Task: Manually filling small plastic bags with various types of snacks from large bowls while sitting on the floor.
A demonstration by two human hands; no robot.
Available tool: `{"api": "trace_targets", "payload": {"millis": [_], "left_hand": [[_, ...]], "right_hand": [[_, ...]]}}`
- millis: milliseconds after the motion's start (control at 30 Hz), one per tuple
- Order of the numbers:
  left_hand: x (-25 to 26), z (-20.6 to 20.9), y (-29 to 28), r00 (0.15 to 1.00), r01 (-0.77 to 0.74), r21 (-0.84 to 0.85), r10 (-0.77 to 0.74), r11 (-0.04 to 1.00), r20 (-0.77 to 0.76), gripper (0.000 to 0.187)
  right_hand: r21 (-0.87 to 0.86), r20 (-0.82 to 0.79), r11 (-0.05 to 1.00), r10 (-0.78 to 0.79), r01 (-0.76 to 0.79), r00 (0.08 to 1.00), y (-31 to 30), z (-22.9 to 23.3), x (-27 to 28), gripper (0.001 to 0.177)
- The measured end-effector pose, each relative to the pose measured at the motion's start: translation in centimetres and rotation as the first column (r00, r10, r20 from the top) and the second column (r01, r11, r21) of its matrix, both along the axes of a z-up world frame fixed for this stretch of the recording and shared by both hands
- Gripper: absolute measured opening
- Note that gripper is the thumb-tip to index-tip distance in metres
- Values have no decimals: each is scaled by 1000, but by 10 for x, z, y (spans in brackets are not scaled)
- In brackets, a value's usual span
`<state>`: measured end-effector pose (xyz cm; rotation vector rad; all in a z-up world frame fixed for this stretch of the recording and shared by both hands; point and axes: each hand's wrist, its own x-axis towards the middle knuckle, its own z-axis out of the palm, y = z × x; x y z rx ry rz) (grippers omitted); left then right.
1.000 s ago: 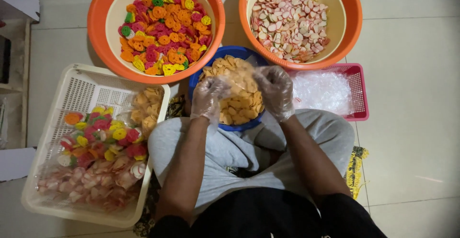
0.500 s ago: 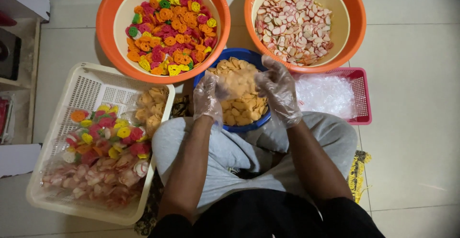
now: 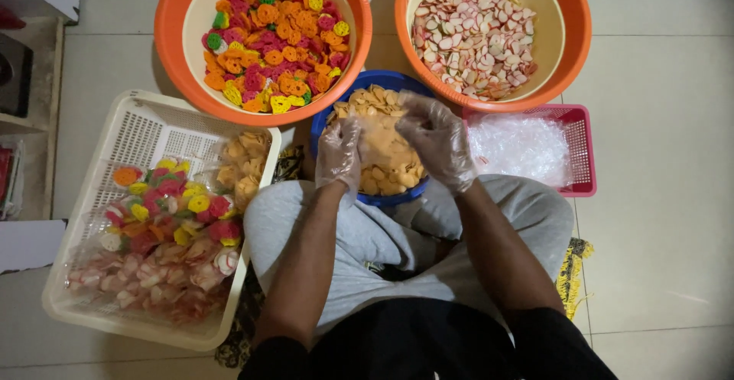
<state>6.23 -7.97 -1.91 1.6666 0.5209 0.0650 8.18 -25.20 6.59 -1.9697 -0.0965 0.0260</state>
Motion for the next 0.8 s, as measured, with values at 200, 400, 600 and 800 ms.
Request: {"api": "trace_targets", "payload": {"millis": [200,400,600,800], "left_hand": [[3,0,6,999,28,65,-26,997,-32,61],[2,5,5,960,-32,50,44,998,-275,55],[15,-22,-6,975,-210,-333,173,919,-138,34],[9,36,-8,969,-226,-481,247,847,-20,41]], "right_hand": [[-13,-211,991,125,-131,969,8,60,-18,74],[59,-167,990,136,-128,976,5,64,-12,70],[389,-72,921,45,-13,996,-7,25,-11,55],[464,-213,876,-35,132,976,-16,-27,9,56]]}}
